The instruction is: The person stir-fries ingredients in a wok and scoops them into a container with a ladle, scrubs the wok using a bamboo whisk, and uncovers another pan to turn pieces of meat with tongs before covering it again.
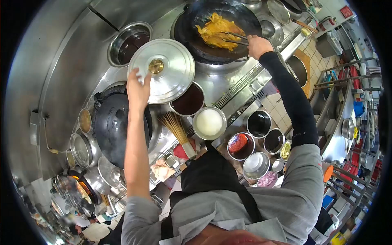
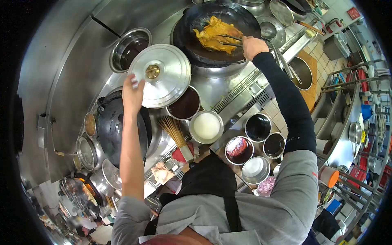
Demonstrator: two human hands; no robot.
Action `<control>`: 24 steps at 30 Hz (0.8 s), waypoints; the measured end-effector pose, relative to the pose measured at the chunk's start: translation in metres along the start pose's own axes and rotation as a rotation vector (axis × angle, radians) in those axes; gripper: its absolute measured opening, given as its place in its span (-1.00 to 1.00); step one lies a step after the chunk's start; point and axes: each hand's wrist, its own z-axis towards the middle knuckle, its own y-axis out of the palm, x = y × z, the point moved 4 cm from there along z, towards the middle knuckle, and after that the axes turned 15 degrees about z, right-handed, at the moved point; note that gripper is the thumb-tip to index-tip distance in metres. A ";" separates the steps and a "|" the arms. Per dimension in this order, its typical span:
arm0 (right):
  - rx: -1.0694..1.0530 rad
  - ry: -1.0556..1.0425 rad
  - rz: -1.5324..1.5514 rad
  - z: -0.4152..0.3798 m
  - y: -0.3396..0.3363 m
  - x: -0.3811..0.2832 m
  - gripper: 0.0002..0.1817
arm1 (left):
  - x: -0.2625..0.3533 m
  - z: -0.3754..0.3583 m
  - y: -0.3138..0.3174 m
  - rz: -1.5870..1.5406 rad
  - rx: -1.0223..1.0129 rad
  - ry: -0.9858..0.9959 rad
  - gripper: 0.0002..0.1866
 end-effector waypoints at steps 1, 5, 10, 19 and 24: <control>0.001 0.003 0.006 0.000 -0.001 0.000 -0.69 | 0.003 -0.023 -0.007 -0.065 -0.025 -0.022 -0.43; 0.062 0.061 0.066 -0.007 0.006 -0.002 -0.71 | -0.011 -0.115 -0.022 -0.262 -0.136 -0.168 -0.54; 0.043 0.091 0.059 -0.022 0.022 -0.021 -0.68 | -0.068 -0.205 -0.009 -0.257 -0.188 -0.310 -0.57; 0.149 0.183 0.093 0.020 0.089 -0.083 -0.67 | -0.048 -0.249 -0.005 -0.196 -0.328 -0.374 -0.57; 0.196 0.268 0.120 0.059 0.094 -0.084 -0.66 | -0.024 -0.245 -0.014 -0.148 -0.372 -0.316 -0.55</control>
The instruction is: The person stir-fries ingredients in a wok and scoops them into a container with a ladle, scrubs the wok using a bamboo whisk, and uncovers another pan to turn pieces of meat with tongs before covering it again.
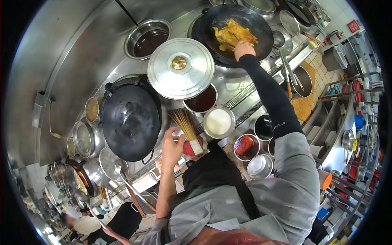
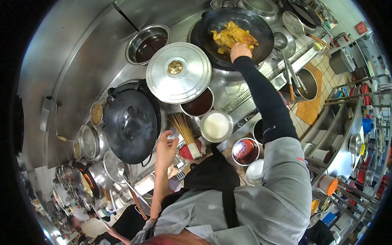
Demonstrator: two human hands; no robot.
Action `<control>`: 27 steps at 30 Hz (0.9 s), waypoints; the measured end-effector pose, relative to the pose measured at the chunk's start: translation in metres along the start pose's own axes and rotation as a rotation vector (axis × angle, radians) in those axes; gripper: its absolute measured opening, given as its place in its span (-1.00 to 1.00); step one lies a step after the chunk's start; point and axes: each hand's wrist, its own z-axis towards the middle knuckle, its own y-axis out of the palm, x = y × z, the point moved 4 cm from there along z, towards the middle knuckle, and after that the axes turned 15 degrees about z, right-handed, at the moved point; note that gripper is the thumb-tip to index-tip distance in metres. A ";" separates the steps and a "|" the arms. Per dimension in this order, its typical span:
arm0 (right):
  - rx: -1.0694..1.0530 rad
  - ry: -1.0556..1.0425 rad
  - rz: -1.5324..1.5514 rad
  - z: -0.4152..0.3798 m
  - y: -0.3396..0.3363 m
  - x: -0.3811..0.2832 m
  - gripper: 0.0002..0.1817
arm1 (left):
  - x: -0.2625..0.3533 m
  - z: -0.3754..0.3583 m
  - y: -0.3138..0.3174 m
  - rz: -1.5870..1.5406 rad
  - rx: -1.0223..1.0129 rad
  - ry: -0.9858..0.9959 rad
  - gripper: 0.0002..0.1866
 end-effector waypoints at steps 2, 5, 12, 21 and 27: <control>-0.081 0.009 -0.008 0.009 -0.022 0.004 -0.69 | 0.002 -0.006 -0.010 -0.013 0.009 -0.008 -0.54; -0.137 -0.049 -0.028 0.000 -0.054 0.001 -0.66 | -0.012 -0.018 -0.015 -0.052 0.023 -0.075 -0.53; -0.178 -0.092 -0.094 -0.028 -0.038 -0.025 -0.64 | -0.047 -0.020 -0.023 -0.013 0.045 -0.130 -0.49; -0.166 0.018 0.015 0.002 -0.027 -0.014 -0.54 | -0.008 0.000 -0.020 0.064 -0.034 -0.101 -0.51; -0.243 -0.112 -0.064 -0.024 -0.028 0.006 -0.39 | -0.013 0.007 0.006 0.085 -0.080 -0.066 -0.52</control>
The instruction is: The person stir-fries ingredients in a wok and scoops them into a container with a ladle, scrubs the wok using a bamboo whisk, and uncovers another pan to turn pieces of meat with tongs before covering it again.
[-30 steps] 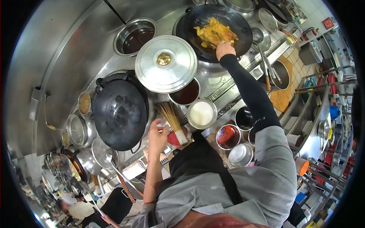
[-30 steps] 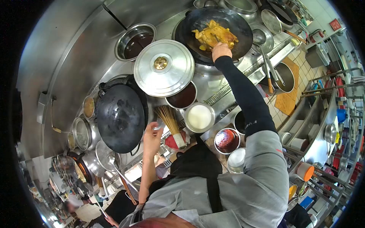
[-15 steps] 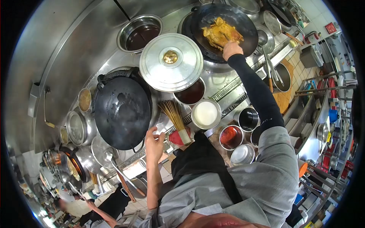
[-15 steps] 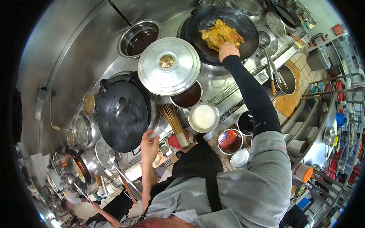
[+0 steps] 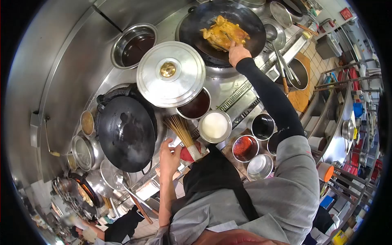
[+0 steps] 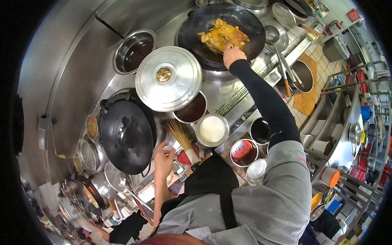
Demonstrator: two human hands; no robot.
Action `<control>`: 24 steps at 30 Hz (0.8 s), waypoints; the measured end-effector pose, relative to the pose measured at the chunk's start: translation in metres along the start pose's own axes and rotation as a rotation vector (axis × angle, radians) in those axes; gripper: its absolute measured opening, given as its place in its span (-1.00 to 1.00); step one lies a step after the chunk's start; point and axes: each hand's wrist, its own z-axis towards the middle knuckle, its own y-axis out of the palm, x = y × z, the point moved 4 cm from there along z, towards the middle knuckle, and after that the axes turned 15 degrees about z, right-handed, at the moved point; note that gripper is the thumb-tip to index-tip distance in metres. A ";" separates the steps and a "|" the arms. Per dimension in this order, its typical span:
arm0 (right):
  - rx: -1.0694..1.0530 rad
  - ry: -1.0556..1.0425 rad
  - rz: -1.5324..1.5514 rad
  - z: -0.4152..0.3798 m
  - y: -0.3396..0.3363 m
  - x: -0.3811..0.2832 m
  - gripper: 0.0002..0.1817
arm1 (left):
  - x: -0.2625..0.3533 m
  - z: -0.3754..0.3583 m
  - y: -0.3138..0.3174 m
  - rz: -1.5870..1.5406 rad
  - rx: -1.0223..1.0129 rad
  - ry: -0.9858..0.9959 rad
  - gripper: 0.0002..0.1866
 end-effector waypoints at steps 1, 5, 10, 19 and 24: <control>-0.041 -0.022 -0.017 -0.006 -0.008 0.005 -0.37 | 0.003 0.002 0.003 0.014 -0.010 0.011 -0.52; -0.126 -0.010 0.219 -0.012 -0.055 0.068 -0.37 | 0.017 0.016 0.008 0.027 -0.083 -0.001 -0.51; -0.277 0.189 0.410 0.006 -0.108 0.168 -0.35 | 0.049 0.037 0.010 0.038 -0.081 0.085 -0.59; -0.502 0.560 1.316 0.084 -0.028 0.188 -0.59 | 0.088 0.054 0.027 0.102 -0.118 0.157 -0.54; -0.440 0.373 1.171 0.086 -0.018 0.181 -0.68 | 0.097 0.054 0.045 0.124 -0.203 0.151 -0.52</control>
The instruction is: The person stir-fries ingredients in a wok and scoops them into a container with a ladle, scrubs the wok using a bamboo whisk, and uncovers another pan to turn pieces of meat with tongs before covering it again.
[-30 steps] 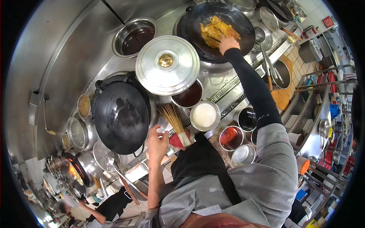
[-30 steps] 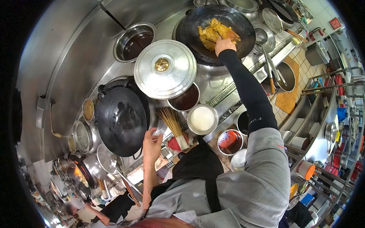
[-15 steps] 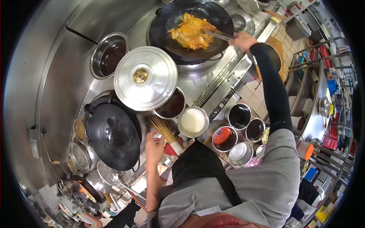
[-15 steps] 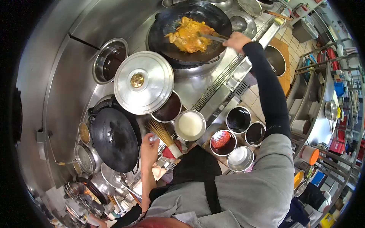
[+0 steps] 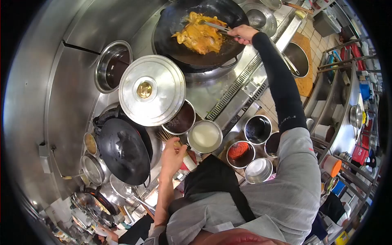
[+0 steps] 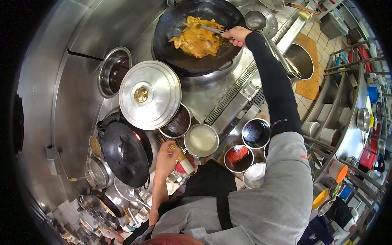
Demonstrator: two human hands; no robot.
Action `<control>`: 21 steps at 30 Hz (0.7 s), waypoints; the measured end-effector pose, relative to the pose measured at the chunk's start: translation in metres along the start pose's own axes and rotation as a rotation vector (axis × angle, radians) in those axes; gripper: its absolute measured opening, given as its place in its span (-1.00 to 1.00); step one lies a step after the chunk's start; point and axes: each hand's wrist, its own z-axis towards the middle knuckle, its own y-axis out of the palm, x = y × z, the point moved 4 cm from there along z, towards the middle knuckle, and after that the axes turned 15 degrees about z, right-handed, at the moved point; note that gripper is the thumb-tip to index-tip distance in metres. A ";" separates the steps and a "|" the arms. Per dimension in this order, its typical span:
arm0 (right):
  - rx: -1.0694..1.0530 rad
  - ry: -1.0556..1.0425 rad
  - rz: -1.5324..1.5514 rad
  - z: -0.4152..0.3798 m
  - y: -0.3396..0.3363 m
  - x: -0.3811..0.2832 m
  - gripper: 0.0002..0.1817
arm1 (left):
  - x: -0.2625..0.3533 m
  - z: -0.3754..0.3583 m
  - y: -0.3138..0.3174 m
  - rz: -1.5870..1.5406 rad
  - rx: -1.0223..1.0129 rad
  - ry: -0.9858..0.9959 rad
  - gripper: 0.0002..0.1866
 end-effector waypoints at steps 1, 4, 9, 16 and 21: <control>-0.005 -0.010 0.004 -0.004 -0.005 0.001 -0.68 | 0.002 0.001 0.000 0.016 -0.018 -0.003 -0.51; -0.045 -0.037 0.096 -0.033 -0.016 0.006 -0.61 | 0.008 0.003 -0.002 -0.015 -0.020 -0.007 -0.50; -0.024 -0.075 0.169 -0.047 -0.006 0.018 -0.49 | 0.006 0.011 0.001 -0.009 -0.048 -0.018 -0.51; 0.047 -0.094 0.467 -0.039 0.020 0.028 -0.45 | 0.029 0.026 0.003 -0.028 -0.057 0.087 -0.52; -0.020 -0.005 0.417 -0.051 0.000 0.040 -0.77 | 0.015 0.016 -0.003 -0.057 -0.028 0.021 -0.57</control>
